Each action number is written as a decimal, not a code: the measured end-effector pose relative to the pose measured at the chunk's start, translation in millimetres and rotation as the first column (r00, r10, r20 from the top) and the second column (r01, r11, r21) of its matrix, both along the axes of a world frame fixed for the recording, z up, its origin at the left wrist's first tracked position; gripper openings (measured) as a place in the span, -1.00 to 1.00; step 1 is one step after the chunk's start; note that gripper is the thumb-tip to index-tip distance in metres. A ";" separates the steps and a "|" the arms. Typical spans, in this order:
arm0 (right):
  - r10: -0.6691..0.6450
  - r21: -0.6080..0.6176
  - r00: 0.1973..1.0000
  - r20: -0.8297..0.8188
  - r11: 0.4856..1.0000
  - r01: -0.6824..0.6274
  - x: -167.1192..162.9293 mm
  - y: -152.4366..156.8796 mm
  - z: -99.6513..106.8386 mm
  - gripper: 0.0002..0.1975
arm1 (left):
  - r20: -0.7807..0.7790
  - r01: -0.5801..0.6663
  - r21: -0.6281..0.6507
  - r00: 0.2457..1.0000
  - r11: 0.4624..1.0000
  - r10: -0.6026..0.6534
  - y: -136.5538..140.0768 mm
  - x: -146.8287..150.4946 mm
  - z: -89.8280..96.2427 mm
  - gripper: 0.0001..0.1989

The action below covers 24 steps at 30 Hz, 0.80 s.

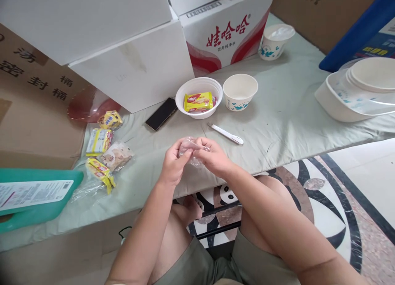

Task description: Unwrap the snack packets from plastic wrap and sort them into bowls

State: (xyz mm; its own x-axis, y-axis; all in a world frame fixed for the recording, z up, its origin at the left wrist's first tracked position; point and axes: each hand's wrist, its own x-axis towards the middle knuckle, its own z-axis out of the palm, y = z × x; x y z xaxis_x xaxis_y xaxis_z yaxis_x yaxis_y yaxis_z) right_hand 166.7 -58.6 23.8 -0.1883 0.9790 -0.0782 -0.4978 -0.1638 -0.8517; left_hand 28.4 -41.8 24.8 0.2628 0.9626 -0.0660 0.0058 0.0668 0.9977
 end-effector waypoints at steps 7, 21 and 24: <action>-0.213 0.077 0.917 0.338 0.977 0.199 9.5 12.5 0.8 -0.54 | -0.006 -0.243 -0.106 0.970 0.964 0.244 7.2 -14.8 9.2 -0.75; -0.092 -0.141 0.948 0.304 0.980 0.141 21.2 32.2 5.3 -0.95 | -0.515 0.056 0.532 0.814 0.845 0.270 107.6 95.1 113.1 -0.77; 0.004 -0.139 0.941 0.339 0.989 0.046 19.2 32.0 9.1 -0.91 | -0.660 0.364 0.489 0.749 0.792 0.063 146.7 163.6 124.7 -0.73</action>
